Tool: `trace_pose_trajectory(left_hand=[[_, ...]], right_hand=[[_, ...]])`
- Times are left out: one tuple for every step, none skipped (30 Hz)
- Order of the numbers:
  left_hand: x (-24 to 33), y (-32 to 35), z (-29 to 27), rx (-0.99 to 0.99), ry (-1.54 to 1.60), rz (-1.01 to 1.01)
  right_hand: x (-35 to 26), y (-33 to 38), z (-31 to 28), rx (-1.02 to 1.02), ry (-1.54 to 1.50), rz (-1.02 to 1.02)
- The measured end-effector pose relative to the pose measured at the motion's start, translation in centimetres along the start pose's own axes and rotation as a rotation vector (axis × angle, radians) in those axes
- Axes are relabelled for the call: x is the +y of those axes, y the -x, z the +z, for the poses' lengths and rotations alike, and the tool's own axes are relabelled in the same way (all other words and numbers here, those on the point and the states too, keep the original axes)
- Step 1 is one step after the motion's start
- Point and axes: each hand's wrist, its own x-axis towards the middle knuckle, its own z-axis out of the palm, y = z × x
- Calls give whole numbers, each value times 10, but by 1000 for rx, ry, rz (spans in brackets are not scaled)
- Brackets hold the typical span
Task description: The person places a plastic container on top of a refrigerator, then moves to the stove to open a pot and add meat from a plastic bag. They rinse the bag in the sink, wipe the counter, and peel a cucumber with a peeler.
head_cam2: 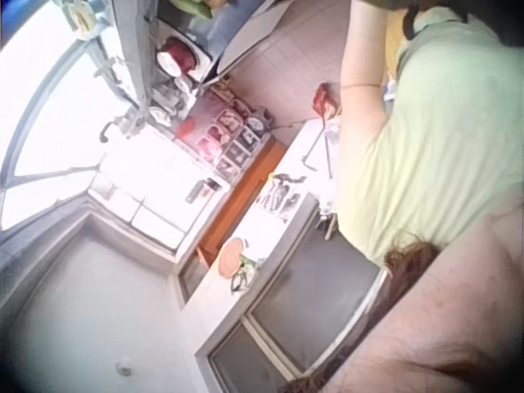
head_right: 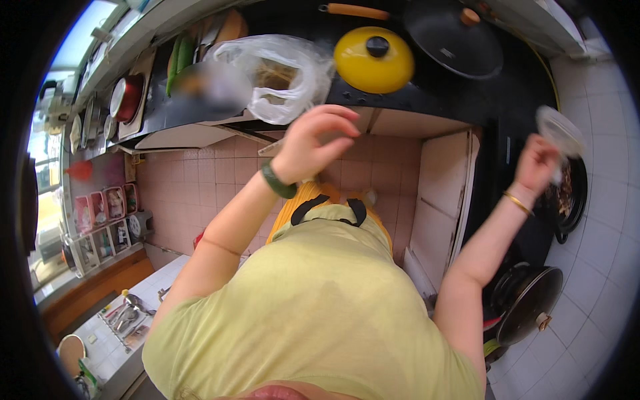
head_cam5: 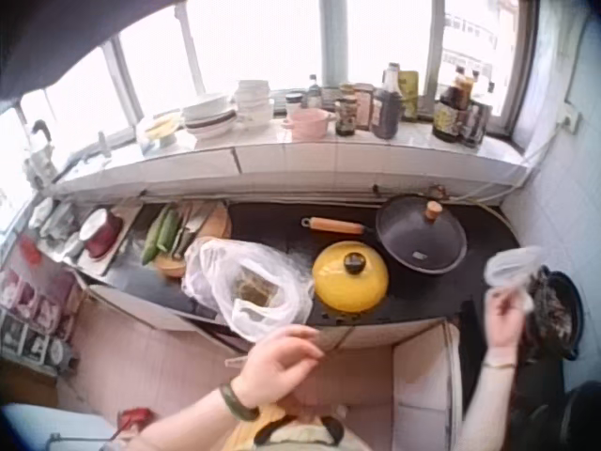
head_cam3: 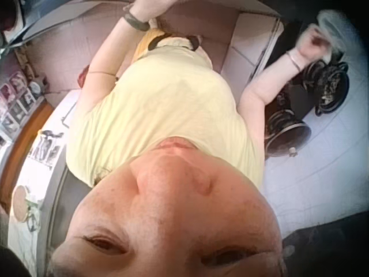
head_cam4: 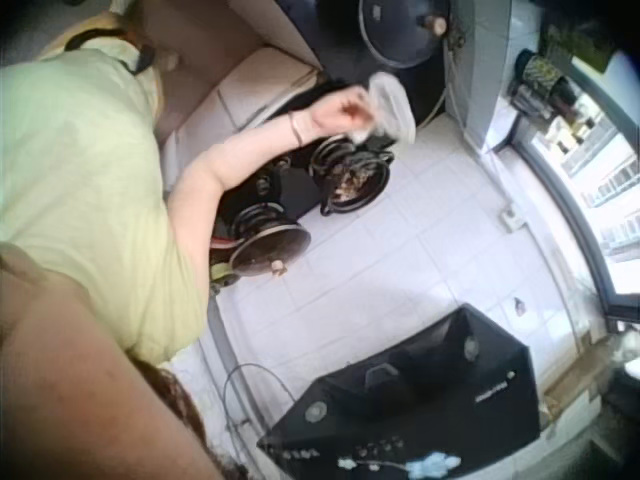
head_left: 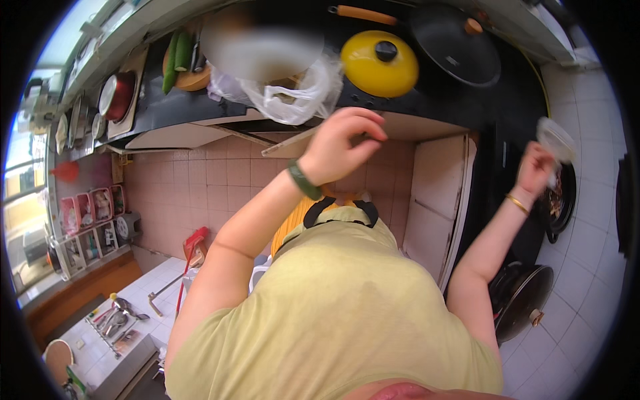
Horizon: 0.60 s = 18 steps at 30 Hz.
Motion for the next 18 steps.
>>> trace_pose_trajectory(left_hand=[[-10,11,-29,88,-109,1],[-25,25,-55,215,-113,-54],[-41,38,-80,334,-123,-113],[-58,50,-106,421,-166,-151],[-81,56,-132,486,-182,-165],[-100,63,-159,558,-210,-186],[-119,73,-181,597,-232,-212],[-129,73,-195,585,-233,-229],[-140,72,-208,558,-224,-241],[-146,70,-217,531,-216,-246],[-156,65,-221,520,-180,-246],[-166,57,-225,509,-149,-242],[-180,48,-224,488,-134,-226],[-198,38,-225,469,-122,-209],[-197,26,-226,414,-254,-163],[-206,18,-224,413,-300,-173],[-215,10,-219,411,-342,-184],[-225,9,-219,435,-282,-230]], right_hand=[[74,0,11,-4,83,50],[146,-1,16,-7,148,109],[210,-2,14,-3,201,174],[267,1,11,13,234,237],[306,1,-3,-20,243,375],[347,-6,-14,-98,184,531],[393,3,-12,-73,322,476],[426,7,-19,-67,457,408],[456,11,-18,-144,657,331],[484,17,-14,-210,893,202],[500,12,-19,-260,1216,178],[508,-1,-27,-572,1766,-167],[511,-10,-33,-907,2272,-568],[516,-5,-29,-813,2233,-448],[519,0,-18,-712,2187,-350],[521,4,-12,-611,2136,-256],[514,8,-9,-621,2228,-460],[504,11,-5,-647,2298,-667]])
